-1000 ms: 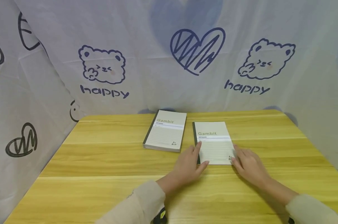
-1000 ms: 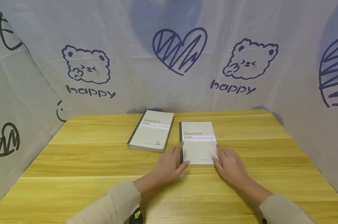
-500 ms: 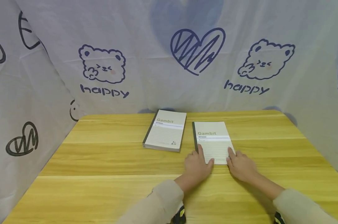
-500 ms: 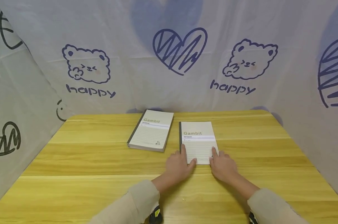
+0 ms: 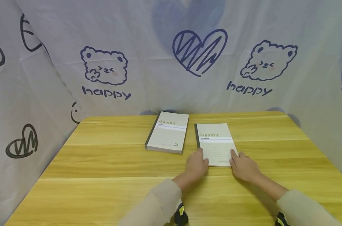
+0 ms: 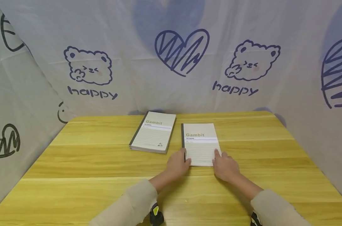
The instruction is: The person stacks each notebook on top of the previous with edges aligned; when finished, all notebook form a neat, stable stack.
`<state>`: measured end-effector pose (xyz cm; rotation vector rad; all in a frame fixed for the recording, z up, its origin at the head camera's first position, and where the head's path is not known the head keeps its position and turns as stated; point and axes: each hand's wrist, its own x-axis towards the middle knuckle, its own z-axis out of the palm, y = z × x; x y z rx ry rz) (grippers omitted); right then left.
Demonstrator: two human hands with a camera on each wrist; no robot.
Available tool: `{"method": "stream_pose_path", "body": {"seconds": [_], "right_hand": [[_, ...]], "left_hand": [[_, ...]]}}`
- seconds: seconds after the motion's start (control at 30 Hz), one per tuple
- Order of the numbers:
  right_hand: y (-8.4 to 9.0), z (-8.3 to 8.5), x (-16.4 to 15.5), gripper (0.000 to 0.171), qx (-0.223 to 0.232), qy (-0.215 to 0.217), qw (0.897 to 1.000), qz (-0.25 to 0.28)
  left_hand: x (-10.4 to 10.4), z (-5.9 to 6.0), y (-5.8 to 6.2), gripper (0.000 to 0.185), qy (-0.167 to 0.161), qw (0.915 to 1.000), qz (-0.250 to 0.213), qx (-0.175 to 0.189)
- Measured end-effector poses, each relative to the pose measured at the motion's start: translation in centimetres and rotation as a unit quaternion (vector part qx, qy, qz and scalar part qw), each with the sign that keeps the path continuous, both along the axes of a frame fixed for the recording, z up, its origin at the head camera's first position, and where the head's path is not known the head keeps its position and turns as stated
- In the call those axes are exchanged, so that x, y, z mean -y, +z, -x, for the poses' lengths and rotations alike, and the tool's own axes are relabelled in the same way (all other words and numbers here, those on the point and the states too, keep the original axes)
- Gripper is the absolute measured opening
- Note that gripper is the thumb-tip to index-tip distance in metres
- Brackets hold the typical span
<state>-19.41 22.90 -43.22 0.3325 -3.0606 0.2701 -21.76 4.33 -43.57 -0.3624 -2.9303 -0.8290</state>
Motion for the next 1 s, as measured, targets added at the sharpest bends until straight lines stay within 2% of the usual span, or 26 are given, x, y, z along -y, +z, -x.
{"method": "stream_pose_path", "body": {"seconds": [0.1, 0.17, 0.2, 0.23, 0.3, 0.4, 0.5, 0.57, 0.63, 0.7, 0.83, 0.9, 1.0], "right_hand": [[0.2, 0.1, -0.2, 0.05, 0.022, 0.0, 0.999, 0.029], [0.4, 0.1, -0.3, 0.051, 0.025, 0.004, 0.999, 0.048], [0.5, 0.1, -0.4, 0.052, 0.03, 0.006, 0.998, 0.062], [0.7, 0.1, -0.4, 0.052, 0.033, 0.01, 0.997, 0.076], [1.0, 0.2, -0.5, 0.05, 0.033, 0.019, 0.994, 0.101], [1.5, 0.1, -0.7, 0.049, 0.067, 0.01, 0.984, 0.167], [1.7, 0.2, -0.5, 0.048, 0.097, -0.018, 0.966, 0.237], [1.6, 0.3, 0.0, 0.048, 0.111, -0.043, 0.949, 0.292], [1.5, 0.3, 0.6, 0.048, 0.112, -0.067, 0.929, 0.347], [1.4, 0.3, 1.3, 0.048, 0.111, -0.087, 0.905, 0.4], [1.4, 0.3, 2.6, 0.047, 0.127, -0.122, 0.85, 0.496], [1.5, 0.4, 3.2, 0.047, 0.133, -0.13, 0.827, 0.531], [1.7, 0.6, 4.1, 0.048, 0.136, -0.132, 0.801, 0.568]], "left_hand": [[1.1, 0.4, 0.0, 0.036, -0.022, 0.9941, -0.104, 0.024], [1.7, 0.8, 0.2, 0.036, -0.033, 0.9839, -0.166, 0.057], [1.9, 1.0, 0.4, 0.036, -0.033, 0.9756, -0.202, 0.079], [2.1, 0.7, 1.3, 0.036, -0.023, 0.9633, -0.242, 0.114], [2.4, 1.0, 1.7, 0.035, -0.004, 0.9359, -0.315, 0.157], [2.5, 1.6, 2.3, 0.033, 0.033, 0.8922, -0.407, 0.193], [3.0, 2.1, 2.7, 0.032, 0.049, 0.8635, -0.462, 0.196], [3.6, 2.5, 2.9, 0.032, 0.043, 0.8506, -0.489, 0.187], [4.3, 2.7, 3.1, 0.032, 0.03, 0.8436, -0.506, 0.177], [5.0, 3.0, 3.3, 0.032, 0.018, 0.8405, -0.515, 0.167], [6.3, 3.3, 3.6, 0.033, -0.002, 0.843, -0.517, 0.15], [6.9, 3.5, 3.7, 0.033, -0.008, 0.8428, -0.518, 0.147], [8.1, 3.8, 3.9, 0.033, -0.015, 0.8425, -0.519, 0.144]]}}
